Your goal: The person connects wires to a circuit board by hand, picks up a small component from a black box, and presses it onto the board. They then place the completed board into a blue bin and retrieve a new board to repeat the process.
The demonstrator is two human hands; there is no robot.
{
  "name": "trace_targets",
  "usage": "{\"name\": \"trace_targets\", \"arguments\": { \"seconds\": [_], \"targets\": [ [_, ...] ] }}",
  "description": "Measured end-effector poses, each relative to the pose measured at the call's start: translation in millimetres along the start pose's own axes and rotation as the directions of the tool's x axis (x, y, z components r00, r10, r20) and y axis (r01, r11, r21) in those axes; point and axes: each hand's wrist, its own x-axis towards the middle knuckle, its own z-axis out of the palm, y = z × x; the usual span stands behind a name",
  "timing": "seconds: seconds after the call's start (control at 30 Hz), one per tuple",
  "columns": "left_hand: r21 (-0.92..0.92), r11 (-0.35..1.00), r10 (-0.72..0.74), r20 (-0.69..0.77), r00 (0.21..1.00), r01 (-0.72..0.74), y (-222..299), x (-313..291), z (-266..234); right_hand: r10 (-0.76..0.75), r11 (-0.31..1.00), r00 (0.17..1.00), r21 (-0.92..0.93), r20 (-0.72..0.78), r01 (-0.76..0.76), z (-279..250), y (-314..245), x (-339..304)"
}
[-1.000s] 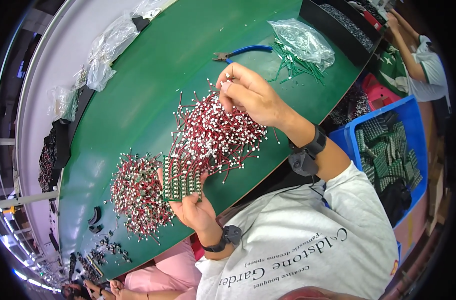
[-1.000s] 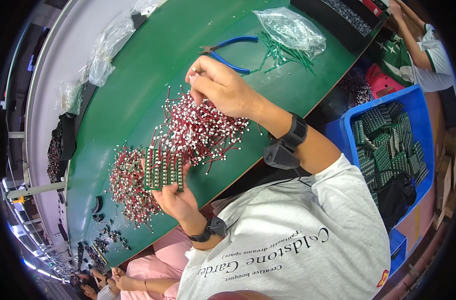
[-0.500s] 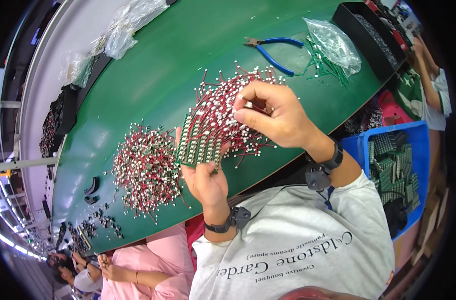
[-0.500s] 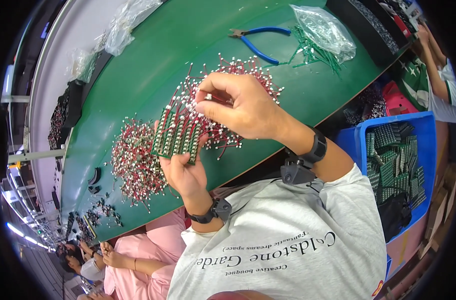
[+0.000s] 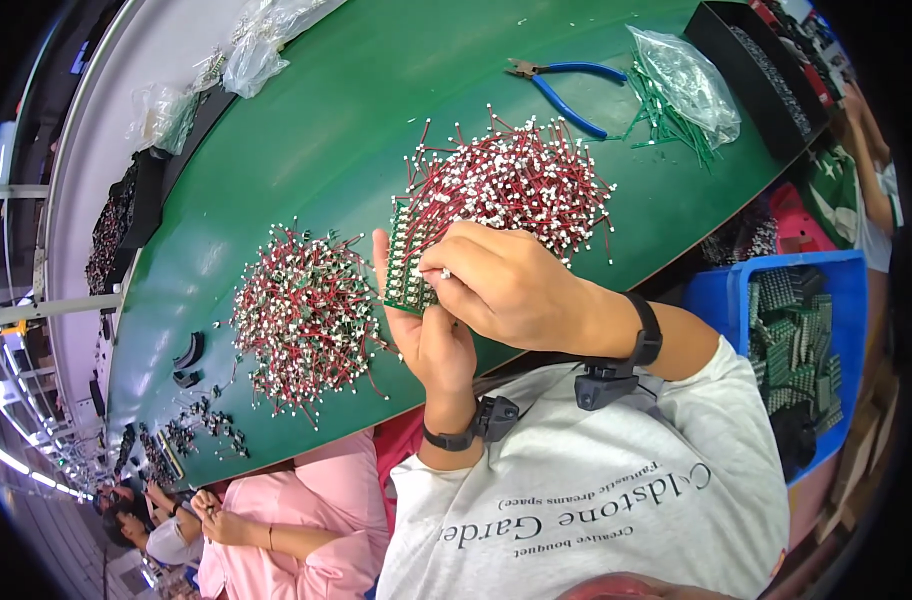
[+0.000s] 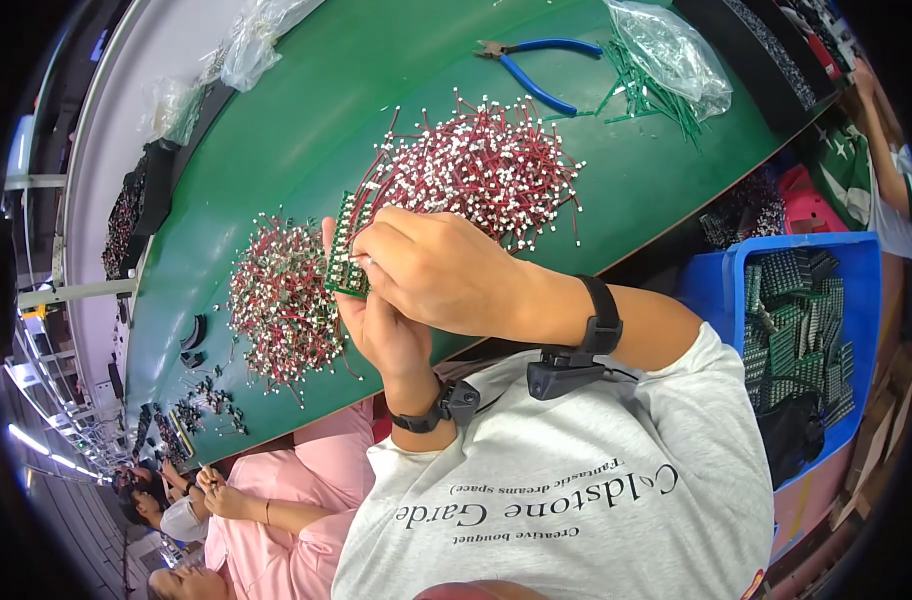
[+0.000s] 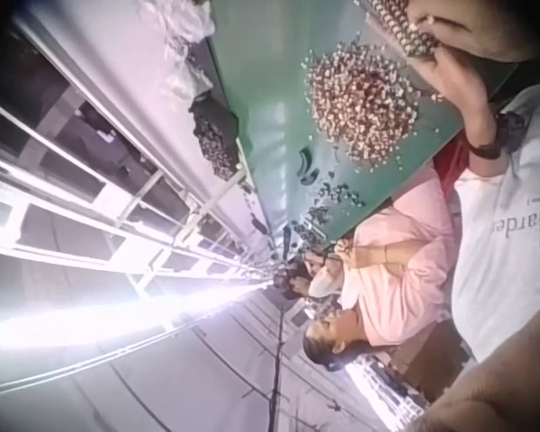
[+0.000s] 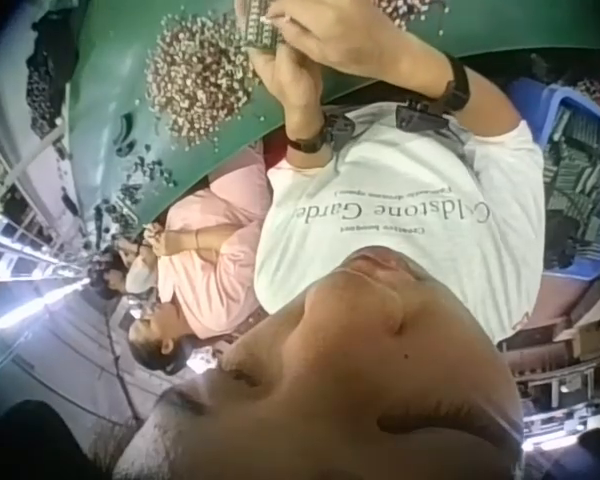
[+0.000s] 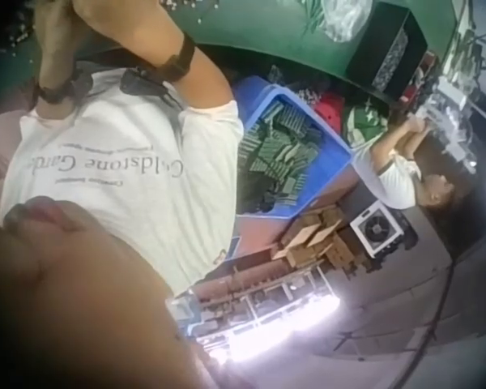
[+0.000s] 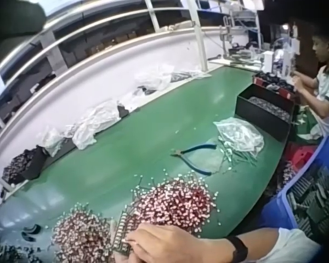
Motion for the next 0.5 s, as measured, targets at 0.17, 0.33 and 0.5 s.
{"name": "trace_targets", "arguments": {
  "seconds": [0.17, 0.33, 0.5],
  "targets": [
    [0.09, 0.996, 0.018, 0.024, 1.0, -0.02, -2.0, -3.9, 0.1, 0.023, 0.994, 0.999, 0.111, -0.03, -0.019, 4.4, 5.8, 2.3],
    [0.252, 0.966, 0.052, 0.024, 0.998, -0.056, -4.6, -4.9, -1.5, 0.061, 0.99, 0.998, 0.128, 0.005, -0.061, 2.7, 4.4, 3.7],
    [0.339, 0.938, 0.061, 0.04, 0.997, -0.071, -0.5, -4.7, 3.3, 0.03, 0.999, 0.999, -0.027, 0.024, -0.029, 0.6, 1.5, 1.8]
  ]
}}
